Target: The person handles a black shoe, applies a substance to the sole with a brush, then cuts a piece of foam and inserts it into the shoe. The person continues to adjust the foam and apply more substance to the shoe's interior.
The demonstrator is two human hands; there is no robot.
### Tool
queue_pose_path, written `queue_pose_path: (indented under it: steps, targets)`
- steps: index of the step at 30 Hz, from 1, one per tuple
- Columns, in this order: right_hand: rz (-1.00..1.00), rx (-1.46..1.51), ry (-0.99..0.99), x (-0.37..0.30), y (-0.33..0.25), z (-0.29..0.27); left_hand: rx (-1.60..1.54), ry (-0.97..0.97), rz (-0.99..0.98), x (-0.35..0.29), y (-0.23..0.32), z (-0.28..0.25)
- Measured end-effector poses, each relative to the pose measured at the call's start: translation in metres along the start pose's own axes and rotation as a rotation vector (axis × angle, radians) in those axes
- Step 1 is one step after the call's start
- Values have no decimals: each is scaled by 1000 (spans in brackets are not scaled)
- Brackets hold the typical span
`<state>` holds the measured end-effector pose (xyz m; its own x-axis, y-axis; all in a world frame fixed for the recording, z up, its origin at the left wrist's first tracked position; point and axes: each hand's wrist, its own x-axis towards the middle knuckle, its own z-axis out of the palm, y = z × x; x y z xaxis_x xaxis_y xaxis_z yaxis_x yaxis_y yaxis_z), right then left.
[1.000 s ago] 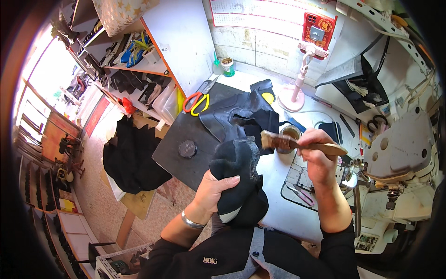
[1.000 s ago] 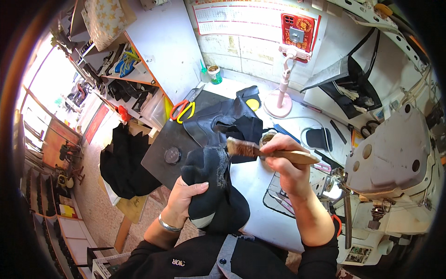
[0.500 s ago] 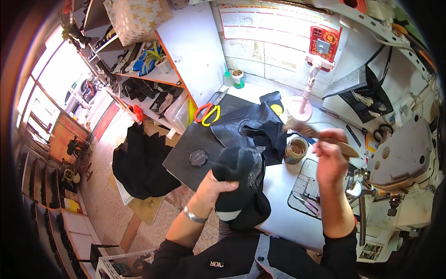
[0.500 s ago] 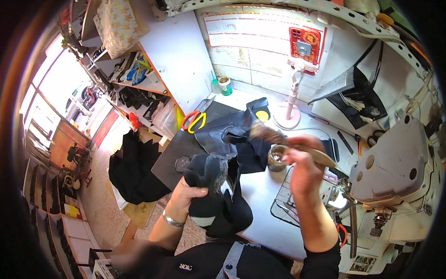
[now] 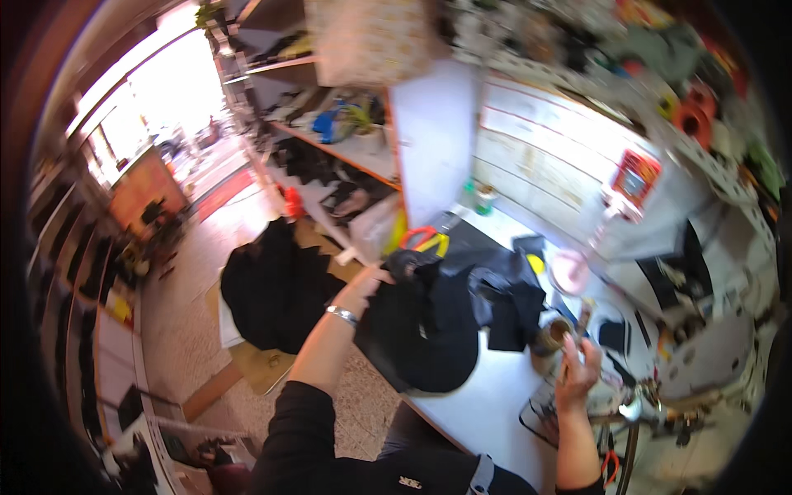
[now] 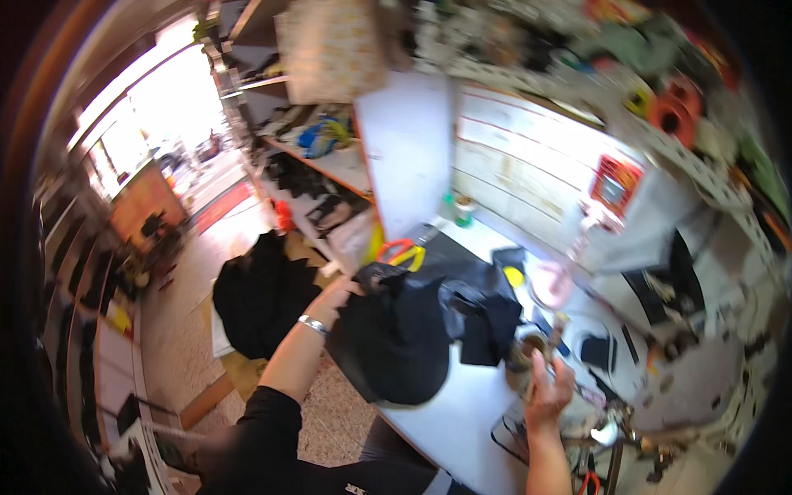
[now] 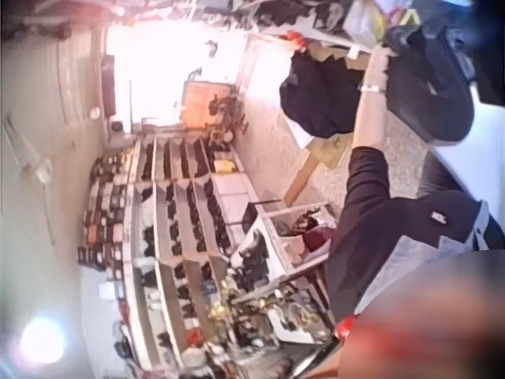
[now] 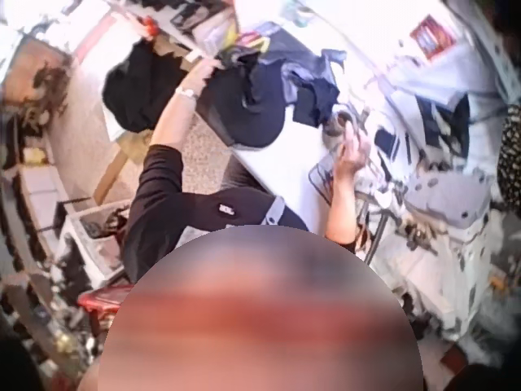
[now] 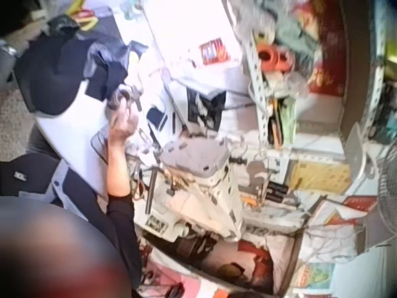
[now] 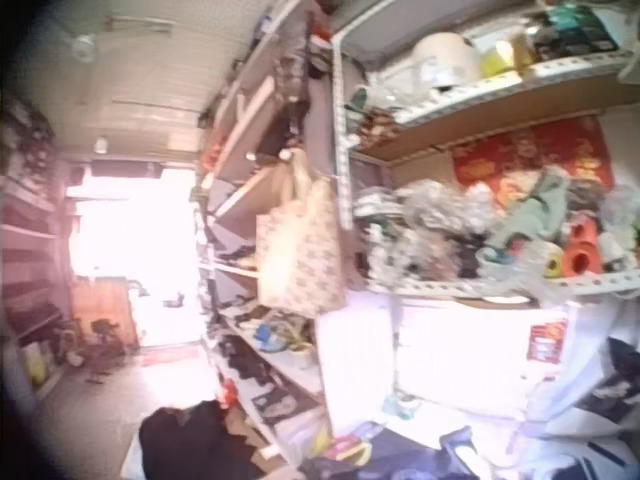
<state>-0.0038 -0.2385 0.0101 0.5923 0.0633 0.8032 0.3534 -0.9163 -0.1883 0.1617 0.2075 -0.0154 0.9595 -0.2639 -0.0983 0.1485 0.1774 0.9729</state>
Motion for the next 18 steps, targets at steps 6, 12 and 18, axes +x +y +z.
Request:
queue_pose_path:
  steps: [6, 12, 18]
  targets:
    - [-7, -138, -85, -3, 5, 18, 573, 325, 156, -20, -22, -5]
    - [16, -191, -227, -12, 4, 23, 907, 484, 220, -59, -28, 8]
    - [47, -185, -205, -12, -14, 8, 586, 822, 436, -105, -52, -11]
